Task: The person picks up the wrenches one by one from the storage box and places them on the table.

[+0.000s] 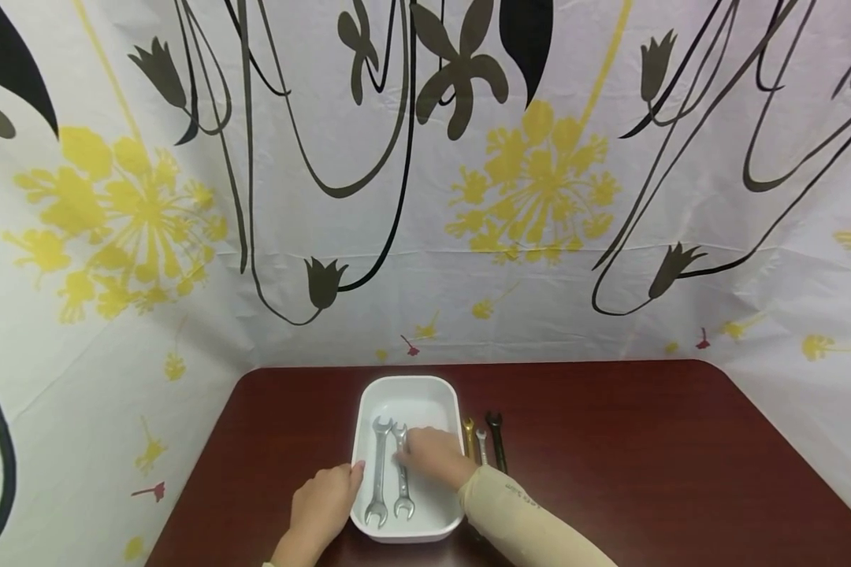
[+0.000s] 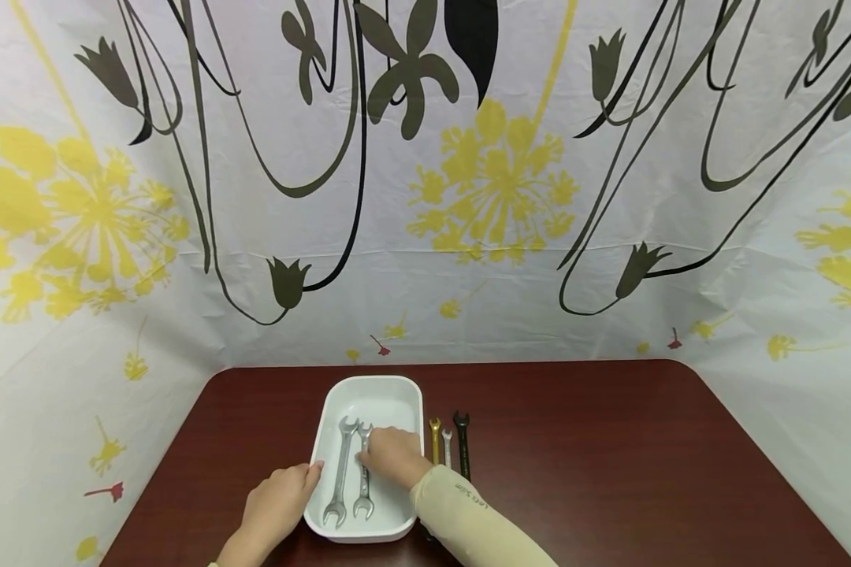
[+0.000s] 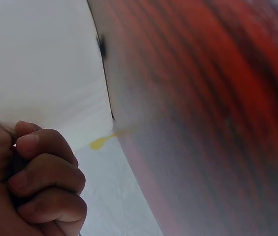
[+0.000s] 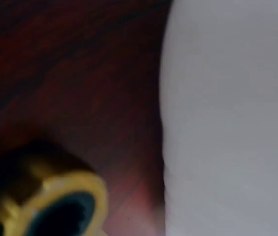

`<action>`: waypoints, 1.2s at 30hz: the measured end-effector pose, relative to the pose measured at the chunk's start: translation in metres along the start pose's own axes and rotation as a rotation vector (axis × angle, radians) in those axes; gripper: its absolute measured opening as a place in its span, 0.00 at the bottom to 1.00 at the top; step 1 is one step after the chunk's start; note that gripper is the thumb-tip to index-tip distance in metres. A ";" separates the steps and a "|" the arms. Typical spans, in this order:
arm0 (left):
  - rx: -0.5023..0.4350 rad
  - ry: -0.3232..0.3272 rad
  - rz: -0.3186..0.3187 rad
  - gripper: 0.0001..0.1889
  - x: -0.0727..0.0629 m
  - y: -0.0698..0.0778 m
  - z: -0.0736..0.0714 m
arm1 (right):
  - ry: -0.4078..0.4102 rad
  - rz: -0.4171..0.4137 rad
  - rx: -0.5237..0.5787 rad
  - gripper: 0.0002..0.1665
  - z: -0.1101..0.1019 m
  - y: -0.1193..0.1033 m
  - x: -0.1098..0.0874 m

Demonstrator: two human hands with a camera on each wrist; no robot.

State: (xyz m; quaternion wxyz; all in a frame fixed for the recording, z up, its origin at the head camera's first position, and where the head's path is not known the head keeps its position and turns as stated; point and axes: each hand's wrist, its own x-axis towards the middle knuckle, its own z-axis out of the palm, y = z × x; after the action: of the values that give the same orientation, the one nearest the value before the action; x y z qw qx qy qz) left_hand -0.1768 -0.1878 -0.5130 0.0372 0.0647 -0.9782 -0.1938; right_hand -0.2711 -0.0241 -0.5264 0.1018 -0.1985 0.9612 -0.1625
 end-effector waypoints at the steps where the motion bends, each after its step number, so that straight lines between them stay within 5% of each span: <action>1: 0.000 0.000 0.001 0.20 0.000 0.000 0.000 | 0.000 0.003 0.008 0.22 0.001 0.001 0.000; 26: 0.003 -0.026 -0.017 0.21 0.001 0.002 0.000 | -0.048 0.093 -0.012 0.18 0.003 -0.003 -0.002; 36: 0.006 -0.034 -0.014 0.21 0.001 0.002 -0.001 | -0.028 0.061 -0.056 0.19 0.005 -0.003 -0.003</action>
State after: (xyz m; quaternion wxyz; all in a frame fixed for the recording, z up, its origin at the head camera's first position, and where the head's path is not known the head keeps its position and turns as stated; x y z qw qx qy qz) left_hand -0.1775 -0.1867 -0.5118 0.0191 0.0682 -0.9788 -0.1923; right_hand -0.2662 -0.0265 -0.5292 0.1145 -0.1743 0.9694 -0.1297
